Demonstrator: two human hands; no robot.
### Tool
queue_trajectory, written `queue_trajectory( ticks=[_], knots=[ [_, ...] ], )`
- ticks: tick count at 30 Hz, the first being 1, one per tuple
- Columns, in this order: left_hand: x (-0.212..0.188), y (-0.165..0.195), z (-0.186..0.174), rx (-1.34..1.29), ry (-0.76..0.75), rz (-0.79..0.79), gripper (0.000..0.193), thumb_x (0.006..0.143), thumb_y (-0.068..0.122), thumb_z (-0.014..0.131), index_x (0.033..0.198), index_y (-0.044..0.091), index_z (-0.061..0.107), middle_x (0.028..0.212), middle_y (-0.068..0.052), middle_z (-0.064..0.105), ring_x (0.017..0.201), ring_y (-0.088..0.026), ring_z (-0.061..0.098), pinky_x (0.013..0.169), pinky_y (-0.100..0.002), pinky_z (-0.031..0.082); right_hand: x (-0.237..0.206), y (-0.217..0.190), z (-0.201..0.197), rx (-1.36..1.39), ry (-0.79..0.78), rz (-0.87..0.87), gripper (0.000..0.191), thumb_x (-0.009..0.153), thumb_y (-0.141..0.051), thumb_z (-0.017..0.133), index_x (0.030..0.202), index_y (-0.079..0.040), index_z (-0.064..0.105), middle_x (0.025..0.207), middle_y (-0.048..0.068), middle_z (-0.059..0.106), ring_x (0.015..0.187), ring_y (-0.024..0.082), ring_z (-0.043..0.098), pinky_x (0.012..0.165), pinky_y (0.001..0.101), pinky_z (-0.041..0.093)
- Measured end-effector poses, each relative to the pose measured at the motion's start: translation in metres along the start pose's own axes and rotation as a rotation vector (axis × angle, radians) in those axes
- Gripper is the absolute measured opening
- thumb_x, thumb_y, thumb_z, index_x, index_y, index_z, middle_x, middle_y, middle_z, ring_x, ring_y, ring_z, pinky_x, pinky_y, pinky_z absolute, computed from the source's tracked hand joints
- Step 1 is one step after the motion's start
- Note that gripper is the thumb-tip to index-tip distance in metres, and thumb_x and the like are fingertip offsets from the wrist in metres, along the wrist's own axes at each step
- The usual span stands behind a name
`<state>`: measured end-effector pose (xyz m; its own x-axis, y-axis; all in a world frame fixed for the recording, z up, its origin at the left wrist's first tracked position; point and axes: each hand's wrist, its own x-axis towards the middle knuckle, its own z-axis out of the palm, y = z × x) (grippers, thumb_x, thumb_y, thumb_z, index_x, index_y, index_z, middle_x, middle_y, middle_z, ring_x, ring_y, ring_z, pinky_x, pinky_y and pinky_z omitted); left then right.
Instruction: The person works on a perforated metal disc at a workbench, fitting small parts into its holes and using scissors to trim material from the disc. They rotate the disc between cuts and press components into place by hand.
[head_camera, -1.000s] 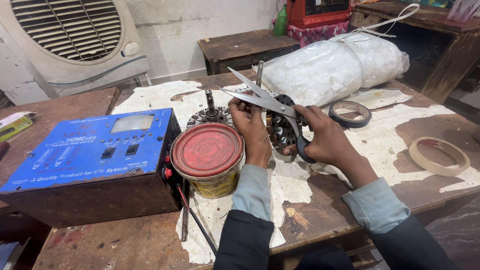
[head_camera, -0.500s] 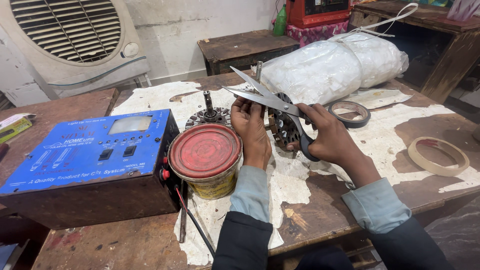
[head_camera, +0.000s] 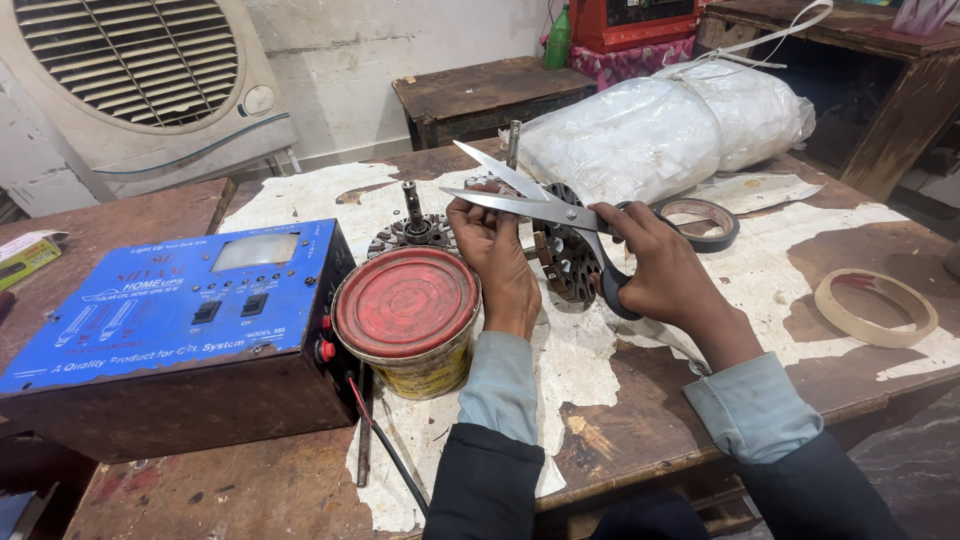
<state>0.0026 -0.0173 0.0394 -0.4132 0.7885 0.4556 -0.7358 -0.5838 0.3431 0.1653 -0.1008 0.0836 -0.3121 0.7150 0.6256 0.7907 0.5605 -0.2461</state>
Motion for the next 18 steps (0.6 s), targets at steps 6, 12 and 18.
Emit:
queue_trajectory(
  ticks=[6,12,18],
  knots=[
    [0.0008,-0.0019,-0.0009,-0.062,0.024,-0.028,0.045,0.09,-0.011,0.065,0.127,0.006,0.046,0.119,-0.008,0.059,0.11,-0.014,0.061,0.1,-0.03,0.054,-0.0008,0.0038,0.0011,-0.007,0.024,-0.042,0.078,0.07,-0.014,0.083,0.141,-0.005,0.053,0.111,0.019,0.059,0.098,0.041,0.063,0.083,0.0478,0.051],
    [0.0031,-0.0043,-0.002,-0.078,0.082,-0.03,0.041,0.091,-0.01,0.067,0.124,0.006,0.05,0.115,-0.007,0.061,0.107,-0.014,0.061,0.099,-0.029,0.054,-0.0015,0.0043,0.0001,-0.024,0.021,-0.055,0.08,0.069,-0.013,0.083,0.142,-0.006,0.052,0.109,0.02,0.059,0.097,0.041,0.063,0.083,0.0481,0.05],
    [0.0024,-0.0067,-0.0042,-0.062,0.051,-0.007,0.036,0.091,-0.01,0.07,0.117,0.006,0.051,0.106,-0.001,0.057,0.089,-0.005,0.051,0.092,-0.023,0.053,-0.0019,0.0027,0.0006,-0.023,0.051,-0.093,0.078,0.068,-0.01,0.082,0.14,-0.004,0.053,0.107,0.018,0.06,0.096,0.039,0.063,0.083,0.0474,0.051]
  ],
)
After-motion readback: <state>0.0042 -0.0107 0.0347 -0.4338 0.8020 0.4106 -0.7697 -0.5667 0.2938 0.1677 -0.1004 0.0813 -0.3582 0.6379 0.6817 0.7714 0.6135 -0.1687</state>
